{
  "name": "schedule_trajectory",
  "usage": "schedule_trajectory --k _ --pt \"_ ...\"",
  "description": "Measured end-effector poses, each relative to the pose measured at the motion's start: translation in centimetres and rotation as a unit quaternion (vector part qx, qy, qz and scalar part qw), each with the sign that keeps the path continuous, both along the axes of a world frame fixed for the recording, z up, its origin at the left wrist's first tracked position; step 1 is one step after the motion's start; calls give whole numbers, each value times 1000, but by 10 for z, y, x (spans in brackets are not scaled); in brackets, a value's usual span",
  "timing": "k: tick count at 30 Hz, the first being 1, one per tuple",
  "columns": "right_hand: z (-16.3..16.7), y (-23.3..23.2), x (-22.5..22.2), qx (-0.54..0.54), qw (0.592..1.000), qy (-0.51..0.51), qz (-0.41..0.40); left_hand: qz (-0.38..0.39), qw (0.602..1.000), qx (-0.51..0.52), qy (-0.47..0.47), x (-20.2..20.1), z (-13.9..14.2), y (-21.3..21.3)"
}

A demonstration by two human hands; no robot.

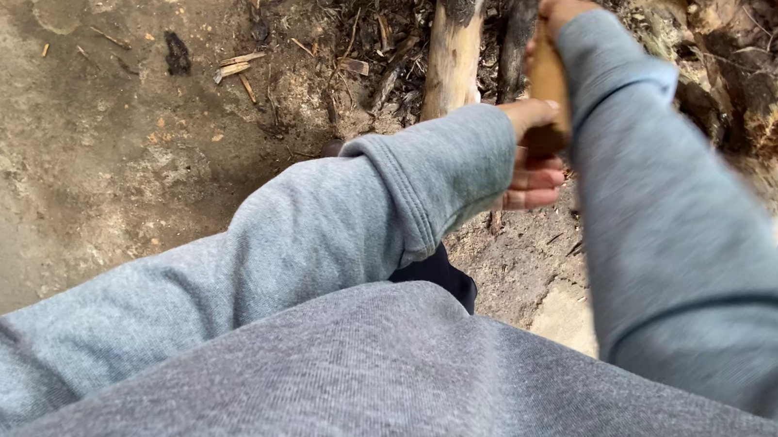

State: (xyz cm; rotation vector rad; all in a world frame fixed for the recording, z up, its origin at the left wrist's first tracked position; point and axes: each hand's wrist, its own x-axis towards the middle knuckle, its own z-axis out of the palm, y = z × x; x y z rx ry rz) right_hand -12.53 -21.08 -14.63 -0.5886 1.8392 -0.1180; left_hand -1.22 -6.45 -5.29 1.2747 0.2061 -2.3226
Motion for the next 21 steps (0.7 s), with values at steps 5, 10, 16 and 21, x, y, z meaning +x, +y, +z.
schedule_trajectory --k 5,10,16,21 --pt "53 -13 -23 11 824 275 495 -44 999 9 -3 -1 20 3" --pt "91 13 -70 7 819 221 529 -39 999 2 6 7 23 5" --pt "54 4 -83 -49 955 21 291 -39 999 -6 -32 15 16 -6" --pt "0 13 -73 16 975 33 221 -57 997 -46 -26 6 17 -2"
